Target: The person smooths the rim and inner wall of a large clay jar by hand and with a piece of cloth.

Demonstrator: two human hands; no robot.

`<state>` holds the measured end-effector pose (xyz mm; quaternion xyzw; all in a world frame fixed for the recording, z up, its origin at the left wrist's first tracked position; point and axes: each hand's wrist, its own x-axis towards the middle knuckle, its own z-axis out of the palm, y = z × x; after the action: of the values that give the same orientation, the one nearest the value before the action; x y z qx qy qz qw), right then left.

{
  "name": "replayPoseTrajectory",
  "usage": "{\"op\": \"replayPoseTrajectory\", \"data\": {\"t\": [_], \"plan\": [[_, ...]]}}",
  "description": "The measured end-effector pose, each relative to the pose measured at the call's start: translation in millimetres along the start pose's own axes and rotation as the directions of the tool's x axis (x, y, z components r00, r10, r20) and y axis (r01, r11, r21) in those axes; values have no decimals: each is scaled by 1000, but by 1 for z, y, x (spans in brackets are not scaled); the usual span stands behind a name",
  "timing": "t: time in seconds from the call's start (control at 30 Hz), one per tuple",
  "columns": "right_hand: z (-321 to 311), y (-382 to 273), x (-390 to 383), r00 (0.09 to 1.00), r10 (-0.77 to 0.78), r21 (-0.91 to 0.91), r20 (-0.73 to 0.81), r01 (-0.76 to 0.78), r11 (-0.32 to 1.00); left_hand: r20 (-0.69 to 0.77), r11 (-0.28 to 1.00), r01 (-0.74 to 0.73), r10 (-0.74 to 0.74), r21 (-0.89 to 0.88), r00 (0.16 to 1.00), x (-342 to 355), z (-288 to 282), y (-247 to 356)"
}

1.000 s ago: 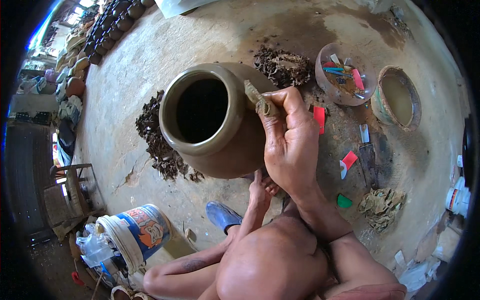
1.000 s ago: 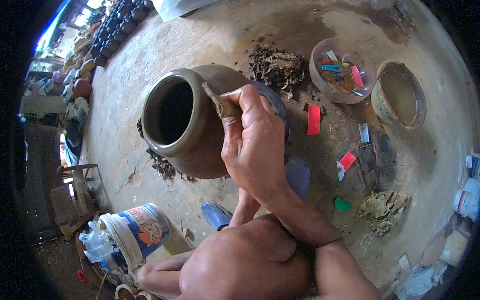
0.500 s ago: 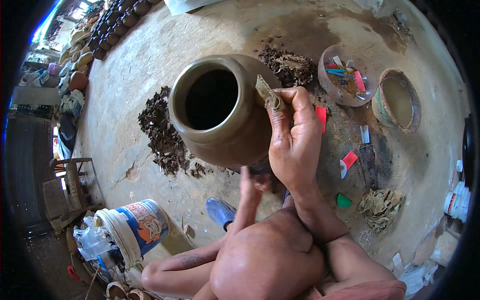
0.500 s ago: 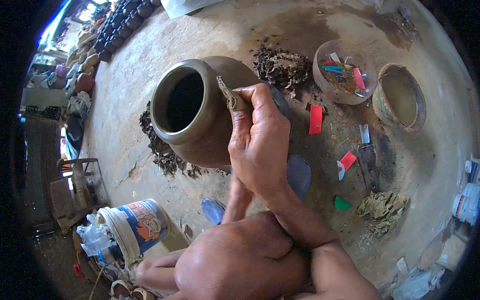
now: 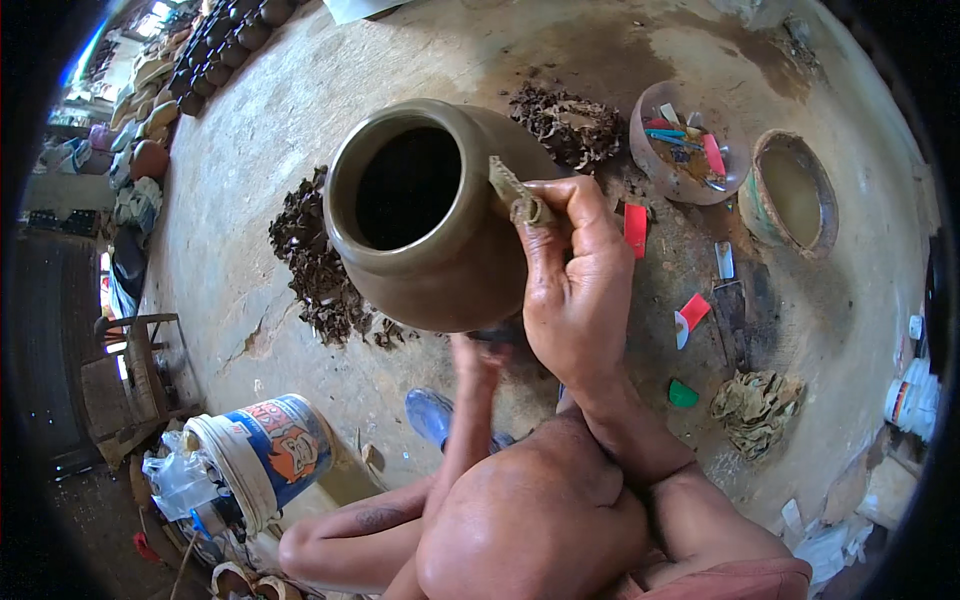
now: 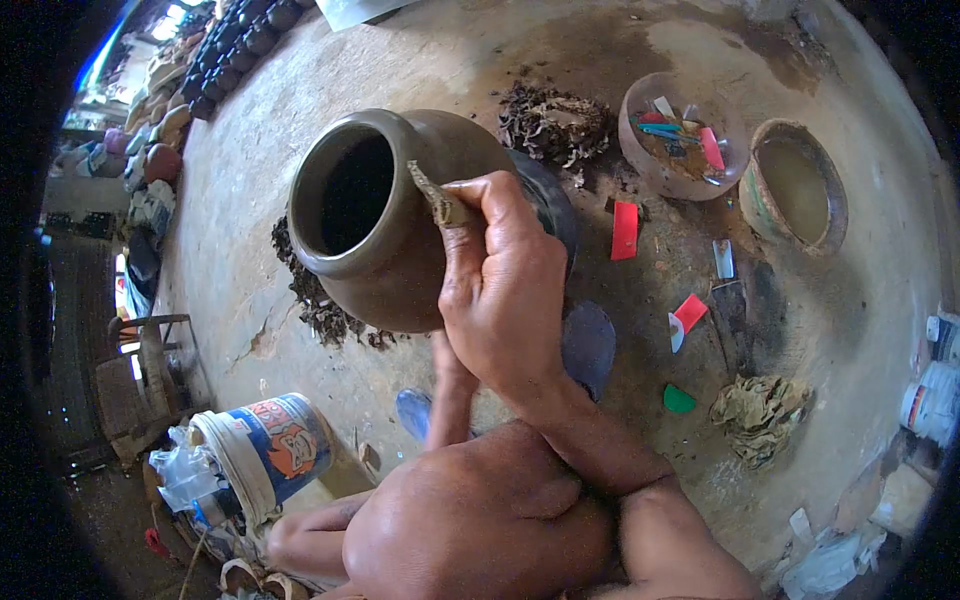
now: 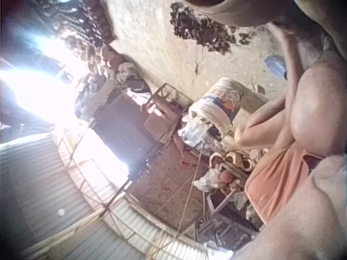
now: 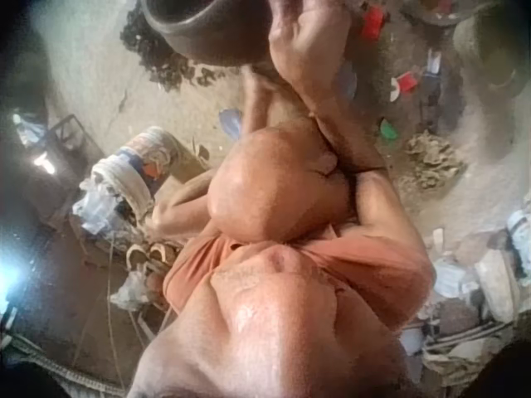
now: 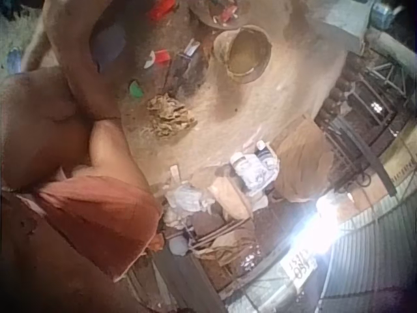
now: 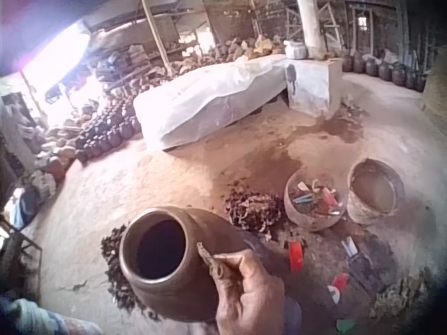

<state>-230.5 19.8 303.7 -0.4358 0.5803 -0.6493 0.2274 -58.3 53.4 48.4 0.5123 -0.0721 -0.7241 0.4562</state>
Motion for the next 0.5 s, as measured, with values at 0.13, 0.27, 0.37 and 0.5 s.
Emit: {"op": "replayPoseTrajectory", "data": {"t": [0.13, 0.27, 0.37, 0.5], "plan": [[3, -2, -2, 1000, 20, 43, 5, -21, 999, -115, 995, -100, 101, 16, 988, 16, -5, 23], [7, -1, -7, 998, 55, 16, 35, -56, 998, -212, 984, 142, -118, 103, 970, -13, 17, -47], [1, 6, -3, 999, -26, 46, -26, 28, 999, -80, 985, 141, -133, 96, 988, -12, 22, -24], [-3, 5, -4, 1000, 14, 21, -10, -14, 1000, 3, 1000, -29, 29, 5, 1000, 17, -2, 39]]}}
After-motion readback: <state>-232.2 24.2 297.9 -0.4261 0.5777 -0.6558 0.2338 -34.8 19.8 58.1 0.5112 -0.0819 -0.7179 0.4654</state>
